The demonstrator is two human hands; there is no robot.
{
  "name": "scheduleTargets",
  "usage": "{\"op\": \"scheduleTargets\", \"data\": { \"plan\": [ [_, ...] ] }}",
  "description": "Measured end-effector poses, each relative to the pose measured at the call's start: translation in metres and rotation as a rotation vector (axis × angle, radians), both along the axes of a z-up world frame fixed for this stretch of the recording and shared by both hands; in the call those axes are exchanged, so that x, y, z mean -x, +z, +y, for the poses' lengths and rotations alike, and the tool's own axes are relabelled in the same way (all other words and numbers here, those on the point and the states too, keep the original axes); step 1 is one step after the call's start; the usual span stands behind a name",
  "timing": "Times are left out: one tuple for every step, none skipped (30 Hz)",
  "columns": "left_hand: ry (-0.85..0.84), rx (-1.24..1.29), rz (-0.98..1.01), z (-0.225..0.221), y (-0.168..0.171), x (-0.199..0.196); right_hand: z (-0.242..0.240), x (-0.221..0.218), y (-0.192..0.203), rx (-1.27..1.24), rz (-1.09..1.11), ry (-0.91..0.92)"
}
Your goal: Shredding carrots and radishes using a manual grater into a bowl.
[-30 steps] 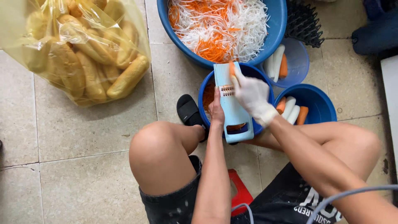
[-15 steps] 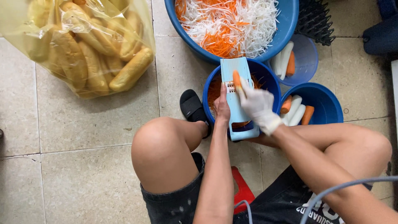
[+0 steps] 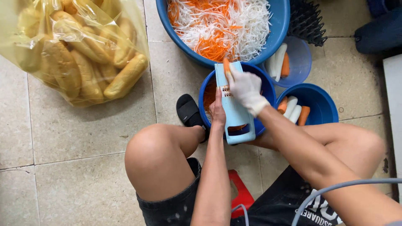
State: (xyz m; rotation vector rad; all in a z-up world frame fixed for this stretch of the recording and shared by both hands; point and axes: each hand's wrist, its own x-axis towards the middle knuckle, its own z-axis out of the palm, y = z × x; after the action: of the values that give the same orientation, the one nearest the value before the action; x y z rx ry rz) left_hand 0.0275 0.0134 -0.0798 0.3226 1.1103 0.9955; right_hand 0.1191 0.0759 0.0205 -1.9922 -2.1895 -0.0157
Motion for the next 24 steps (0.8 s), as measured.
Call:
{"op": "scheduleTargets", "data": {
  "plan": [
    [0.000, -0.008, -0.004, 0.000, 0.004, 0.001, 0.002, -0.003, 0.005, -0.008, -0.004, 0.000],
    [0.015, -0.012, -0.027, 0.001, 0.008, 0.002, 0.004, -0.005, 0.010, -0.025, 0.005, 0.026],
    [0.027, -0.011, -0.046, 0.000, 0.009, 0.007, 0.006, -0.006, 0.013, -0.037, 0.018, 0.049],
    [0.024, -0.014, -0.046, 0.001, 0.010, 0.005, -0.026, -0.008, 0.021, -0.041, 0.017, 0.045],
    [0.019, -0.018, -0.014, 0.000, 0.009, 0.004, -0.058, -0.009, 0.028, -0.001, 0.031, 0.024],
    [0.014, -0.022, 0.019, 0.000, 0.007, 0.004, -0.090, -0.010, 0.033, 0.038, 0.044, 0.003],
    [0.017, -0.015, 0.018, 0.000, 0.010, 0.005, -0.107, -0.012, 0.029, 0.045, 0.043, 0.006],
    [0.013, -0.031, 0.011, 0.000, 0.013, 0.006, -0.124, -0.015, 0.025, 0.063, 0.044, 0.044],
    [0.001, -0.049, 0.005, -0.002, 0.017, 0.006, -0.144, -0.019, 0.021, 0.079, 0.047, 0.074],
    [-0.004, -0.043, 0.005, -0.003, 0.011, 0.004, -0.119, -0.012, 0.016, 0.084, 0.049, 0.070],
    [-0.016, 0.004, 0.030, -0.001, 0.007, 0.004, -0.092, -0.004, 0.012, 0.060, 0.017, 0.014],
    [-0.028, 0.051, 0.055, -0.001, 0.004, 0.003, -0.066, 0.003, 0.010, 0.036, -0.014, -0.041],
    [-0.026, 0.045, 0.056, -0.002, 0.010, 0.004, -0.033, -0.003, 0.000, 0.030, -0.013, -0.040],
    [-0.027, 0.046, 0.056, -0.004, 0.016, 0.005, 0.000, -0.008, -0.008, -0.025, 0.012, -0.006],
    [-0.031, 0.043, 0.057, -0.003, 0.022, 0.008, 0.035, -0.012, -0.017, -0.084, 0.038, 0.026],
    [-0.033, 0.034, 0.059, -0.002, 0.018, 0.007, 0.017, -0.009, -0.003, -0.093, 0.040, 0.024],
    [-0.015, 0.022, 0.066, -0.002, 0.014, 0.005, 0.000, -0.007, 0.009, -0.084, 0.049, 0.032],
    [0.002, 0.009, 0.073, -0.001, 0.007, 0.004, -0.017, -0.004, 0.019, -0.075, 0.059, 0.041],
    [0.002, 0.016, 0.067, -0.001, 0.015, 0.004, -0.050, -0.006, 0.024, -0.068, 0.053, 0.041],
    [-0.014, 0.002, 0.036, -0.002, 0.021, 0.005, -0.083, -0.009, 0.028, -0.012, 0.050, 0.011],
    [-0.027, -0.010, 0.011, -0.002, 0.026, 0.009, -0.116, -0.008, 0.032, 0.045, 0.053, -0.016],
    [-0.025, -0.002, 0.011, -0.002, 0.027, 0.011, -0.118, -0.009, 0.025, 0.053, 0.053, -0.014],
    [-0.018, -0.010, -0.013, -0.002, 0.029, 0.011, -0.121, -0.010, 0.018, 0.056, 0.042, -0.012],
    [-0.012, -0.017, -0.037, -0.004, 0.032, 0.011, -0.126, -0.011, 0.012, 0.058, 0.031, -0.010]
  ]
}}
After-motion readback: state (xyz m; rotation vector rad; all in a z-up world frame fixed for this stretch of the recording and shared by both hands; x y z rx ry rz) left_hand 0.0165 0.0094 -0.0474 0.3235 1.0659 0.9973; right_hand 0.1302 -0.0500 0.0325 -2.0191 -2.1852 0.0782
